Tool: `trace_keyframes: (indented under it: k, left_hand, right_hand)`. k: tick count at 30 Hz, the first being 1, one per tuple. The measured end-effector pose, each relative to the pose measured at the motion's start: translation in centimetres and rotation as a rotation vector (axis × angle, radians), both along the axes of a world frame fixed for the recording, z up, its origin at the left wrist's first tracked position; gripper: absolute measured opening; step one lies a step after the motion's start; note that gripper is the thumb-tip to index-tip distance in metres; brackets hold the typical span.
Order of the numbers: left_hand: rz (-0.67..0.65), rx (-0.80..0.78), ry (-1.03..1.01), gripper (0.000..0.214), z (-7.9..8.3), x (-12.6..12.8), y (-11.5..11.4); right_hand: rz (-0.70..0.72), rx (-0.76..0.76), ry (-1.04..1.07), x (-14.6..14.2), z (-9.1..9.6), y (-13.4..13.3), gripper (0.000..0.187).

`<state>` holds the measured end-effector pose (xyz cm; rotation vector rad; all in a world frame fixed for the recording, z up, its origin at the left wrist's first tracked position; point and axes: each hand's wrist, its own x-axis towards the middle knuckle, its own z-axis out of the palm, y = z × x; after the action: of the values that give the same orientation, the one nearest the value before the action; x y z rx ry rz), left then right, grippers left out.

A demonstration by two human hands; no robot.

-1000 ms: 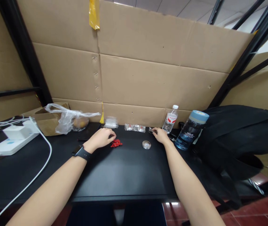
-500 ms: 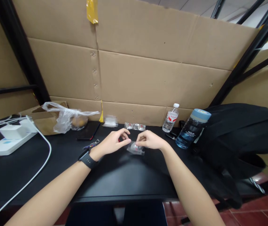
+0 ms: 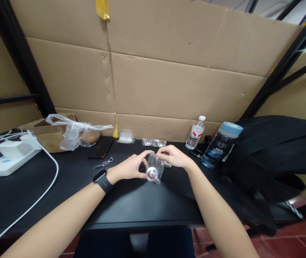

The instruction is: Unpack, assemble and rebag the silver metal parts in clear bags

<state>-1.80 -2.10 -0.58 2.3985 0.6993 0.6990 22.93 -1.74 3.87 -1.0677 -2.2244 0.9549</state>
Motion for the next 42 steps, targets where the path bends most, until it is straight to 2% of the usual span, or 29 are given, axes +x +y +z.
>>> trace_keyframes:
  k: [3,7,9,12,15,19,23,25,27,29,31,33,35,37,42]
  left_hand:
    - [0.041,-0.014,-0.033,0.086,0.1,0.0,-0.1]
    - [0.206,0.098,-0.165,0.067,0.2,0.1,0.2]
    - [0.281,0.102,-0.284,0.056,0.1,0.2,0.6]
    - [0.316,-0.117,-0.47,0.043,0.0,0.3,1.2]
    - [0.256,-0.338,-0.561,0.046,0.1,0.3,1.5]
    - [0.15,-0.44,-0.533,0.049,0.1,0.4,1.2]
    - [0.198,-0.283,-0.45,0.026,-0.2,0.2,1.3]
    - [0.275,-0.133,-0.386,0.021,-0.1,-0.1,1.3]
    - [0.325,0.077,-0.304,0.026,0.4,-0.5,1.0]
    - [0.294,0.291,-0.184,0.038,1.0,-0.8,0.6]
    - [0.203,0.435,-0.044,0.049,1.4,-0.8,0.2]
    - [0.156,0.516,0.057,0.039,1.3,-0.6,0.3]
    - [0.169,0.564,0.116,0.025,1.0,-0.4,0.9]
    - [0.246,0.596,0.142,0.028,0.7,-0.9,2.3]
    - [0.659,0.601,0.196,0.032,0.1,-4.8,7.3]
  right_hand:
    - [-0.078,-0.013,0.123,0.2,0.1,0.3,0.034]
    - [-0.216,0.007,0.348,0.3,0.0,1.0,0.038]
    - [-0.254,-0.001,0.45,0.1,-0.1,1.1,0.037]
    - [-0.232,-0.046,0.533,-0.4,-0.2,0.9,0.037]
    - [-0.179,-0.055,0.483,-1.1,-0.4,0.6,0.037]
    - [-0.165,-0.03,0.445,-1.8,-0.9,0.3,0.035]
    - [-0.113,-0.049,0.413,-1.8,-1.7,0.8,0.045]
    - [-0.138,-0.051,0.418,-1.7,-2.3,1.2,0.05]
    - [-0.204,-0.052,0.433,-1.6,-2.9,1.7,0.049]
    - [-0.258,-0.057,0.435,-1.7,-3.2,2.0,0.05]
    - [-0.279,-0.067,0.434,-1.9,-3.4,2.0,0.052]
    - [-0.263,-0.081,0.447,-2.3,-3.4,1.8,0.052]
    - [-0.244,-0.077,0.457,-2.5,-3.4,1.8,0.051]
    - [-0.265,-0.034,0.442,-2.5,-3.5,2.1,0.048]
    - [-0.404,0.209,0.3,-0.1,-4.0,4.0,0.038]
